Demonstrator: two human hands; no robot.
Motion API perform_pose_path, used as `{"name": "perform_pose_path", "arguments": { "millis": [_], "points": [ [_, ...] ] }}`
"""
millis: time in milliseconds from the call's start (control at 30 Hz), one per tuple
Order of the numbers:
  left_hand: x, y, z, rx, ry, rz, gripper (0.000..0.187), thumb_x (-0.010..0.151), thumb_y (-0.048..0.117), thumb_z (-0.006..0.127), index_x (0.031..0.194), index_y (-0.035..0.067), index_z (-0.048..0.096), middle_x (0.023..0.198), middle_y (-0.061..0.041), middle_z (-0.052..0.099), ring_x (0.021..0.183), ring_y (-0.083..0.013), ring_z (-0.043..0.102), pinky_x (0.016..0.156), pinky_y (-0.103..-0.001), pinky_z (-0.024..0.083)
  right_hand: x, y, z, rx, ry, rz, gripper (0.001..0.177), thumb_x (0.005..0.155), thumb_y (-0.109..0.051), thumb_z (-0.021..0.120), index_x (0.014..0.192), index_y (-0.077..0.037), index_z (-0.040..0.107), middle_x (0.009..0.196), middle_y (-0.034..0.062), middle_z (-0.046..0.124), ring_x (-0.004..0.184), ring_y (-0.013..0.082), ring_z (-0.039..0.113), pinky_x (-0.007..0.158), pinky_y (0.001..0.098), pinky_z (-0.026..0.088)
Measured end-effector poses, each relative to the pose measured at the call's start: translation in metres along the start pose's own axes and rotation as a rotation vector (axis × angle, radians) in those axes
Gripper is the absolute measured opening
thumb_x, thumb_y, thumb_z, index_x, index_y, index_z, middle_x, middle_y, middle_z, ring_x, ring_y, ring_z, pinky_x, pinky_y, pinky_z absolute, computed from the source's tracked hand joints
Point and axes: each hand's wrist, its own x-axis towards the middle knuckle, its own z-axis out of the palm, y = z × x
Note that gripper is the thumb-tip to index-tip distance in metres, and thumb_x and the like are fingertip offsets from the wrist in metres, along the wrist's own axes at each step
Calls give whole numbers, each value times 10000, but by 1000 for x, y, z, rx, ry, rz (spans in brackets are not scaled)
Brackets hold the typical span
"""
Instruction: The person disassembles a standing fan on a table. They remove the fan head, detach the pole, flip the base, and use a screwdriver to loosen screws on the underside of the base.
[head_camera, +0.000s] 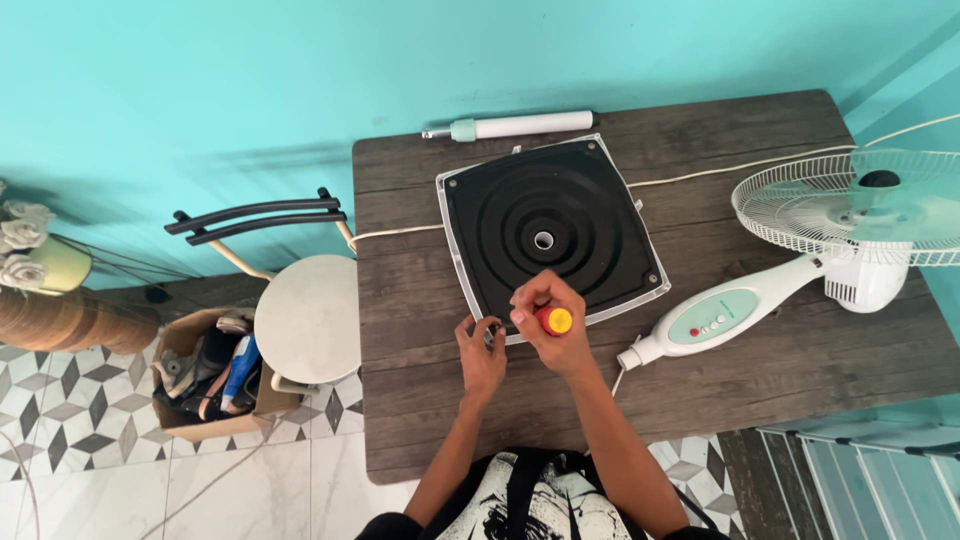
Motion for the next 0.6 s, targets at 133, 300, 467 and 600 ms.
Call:
{"name": "perform_pose_path", "arguments": {
  "millis": [133,300,467,600],
  "points": [
    [1,-4,2,22,13,6,183,913,156,710,1095,172,705,1347,-191,493,857,-305,678,743,-378,572,2,0,-2,-266,81,-27,204,875,-29,731,990,-44,564,866,45,586,771,85,543,709,218,451],
    [-2,-6,6,29,42,-6,191,894,164,719,1084,177,707,1342,-198,503,926,-354,687,738,-413,579,6,-16,9,-602,233,-93,386,772,-137,902,963,-38,580,837,40,622,718,95,617,660,239,504],
    [1,-15,11,36,81,62,262,888,154,718,1145,153,670,1339,-238,478,1006,-414,649,726,-425,591,6,-20,14,-384,148,-123,473,793,-101,871,1131,-23,550,952,45,677,854,138,679,775,277,562],
    [2,-22,14,72,87,129,259,883,128,720,1140,137,684,1324,-283,472,1074,-464,611,774,-451,577,-2,-3,14,5,44,-71,344,1019,-72,637,1308,-51,451,1113,34,630,1002,124,601,908,261,528]
  ]
}}
